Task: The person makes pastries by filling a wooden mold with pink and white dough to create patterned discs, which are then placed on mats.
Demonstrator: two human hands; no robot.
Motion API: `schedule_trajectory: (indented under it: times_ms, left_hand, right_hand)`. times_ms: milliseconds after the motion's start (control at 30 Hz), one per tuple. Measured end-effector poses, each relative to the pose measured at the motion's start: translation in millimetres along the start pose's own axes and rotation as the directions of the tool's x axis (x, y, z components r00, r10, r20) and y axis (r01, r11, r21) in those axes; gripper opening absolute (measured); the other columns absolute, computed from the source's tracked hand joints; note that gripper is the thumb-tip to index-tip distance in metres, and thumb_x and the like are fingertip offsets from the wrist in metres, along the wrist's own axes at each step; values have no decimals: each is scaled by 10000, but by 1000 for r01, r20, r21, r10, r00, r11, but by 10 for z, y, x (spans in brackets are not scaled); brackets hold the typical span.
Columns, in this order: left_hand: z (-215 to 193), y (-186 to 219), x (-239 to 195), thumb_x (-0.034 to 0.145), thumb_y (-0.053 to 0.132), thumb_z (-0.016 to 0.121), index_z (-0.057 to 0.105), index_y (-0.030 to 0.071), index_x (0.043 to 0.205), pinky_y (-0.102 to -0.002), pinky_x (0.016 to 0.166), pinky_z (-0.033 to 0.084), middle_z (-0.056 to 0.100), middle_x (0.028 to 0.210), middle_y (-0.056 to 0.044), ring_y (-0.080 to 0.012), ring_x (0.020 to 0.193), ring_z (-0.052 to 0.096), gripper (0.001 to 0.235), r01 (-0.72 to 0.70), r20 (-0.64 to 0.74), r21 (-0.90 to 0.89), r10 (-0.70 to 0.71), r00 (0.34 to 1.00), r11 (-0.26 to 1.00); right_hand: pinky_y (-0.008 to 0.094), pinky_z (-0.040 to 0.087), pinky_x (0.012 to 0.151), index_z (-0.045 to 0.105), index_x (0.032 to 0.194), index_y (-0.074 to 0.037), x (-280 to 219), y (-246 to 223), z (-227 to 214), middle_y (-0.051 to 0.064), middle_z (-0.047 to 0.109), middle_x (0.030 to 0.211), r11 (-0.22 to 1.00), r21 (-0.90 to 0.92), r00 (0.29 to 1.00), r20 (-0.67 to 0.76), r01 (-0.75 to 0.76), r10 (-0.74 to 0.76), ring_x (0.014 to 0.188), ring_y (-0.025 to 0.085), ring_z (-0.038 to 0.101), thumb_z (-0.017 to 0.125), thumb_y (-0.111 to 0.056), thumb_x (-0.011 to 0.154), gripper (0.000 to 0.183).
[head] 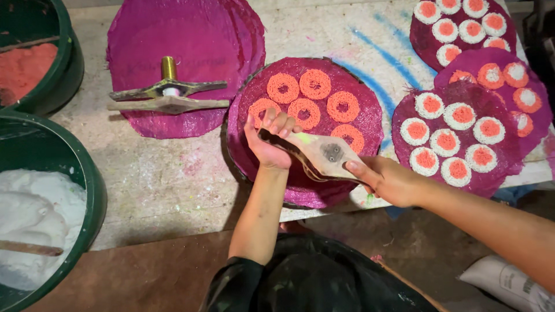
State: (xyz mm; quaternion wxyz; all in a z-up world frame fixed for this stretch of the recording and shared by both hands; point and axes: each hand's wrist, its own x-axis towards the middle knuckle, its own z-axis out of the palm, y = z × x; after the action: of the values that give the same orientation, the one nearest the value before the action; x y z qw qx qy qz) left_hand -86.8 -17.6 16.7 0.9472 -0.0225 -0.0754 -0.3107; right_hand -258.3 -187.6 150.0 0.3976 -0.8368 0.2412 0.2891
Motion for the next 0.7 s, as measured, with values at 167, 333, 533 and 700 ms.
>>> schedule_trajectory:
  times_ms: [167,333,533,700]
  left_hand:
    - [-77,-247,-37,975,491,467,451,197,796,-347,801,429,405,699,72,-122,685,439,344,2,-107,-82,-11,994,997]
    - [-114,-383,138,965,453,468,431,201,775,-336,757,412,395,682,70,-119,665,420,318,0,-74,-59,-5,997,998]
    - [-54,-153,293,950,486,474,420,198,756,-329,710,394,371,639,74,-108,594,391,352,6,-15,-5,-6,1000,1000]
    - [-6,0,164,943,493,453,414,191,742,-324,674,380,354,624,70,-108,572,365,365,-22,-29,69,24,999,997]
  right_hand:
    - [428,532,718,728,1153,-20,-65,50,-99,172,662,744,986,-148,997,-25,-77,74,723,271,671,348,-698,929,809]
    - [474,519,853,663,1273,-24,-71,85,-161,244,741,966,975,-205,977,-173,87,-124,951,377,720,387,-682,930,792]
    - [474,532,877,632,1344,-55,50,47,-26,292,744,983,978,-208,972,-223,29,-76,975,411,732,403,-645,932,755]
    - [442,516,871,615,1338,-6,139,74,170,230,741,1073,939,-70,916,-209,336,-343,1016,338,712,401,-642,986,757]
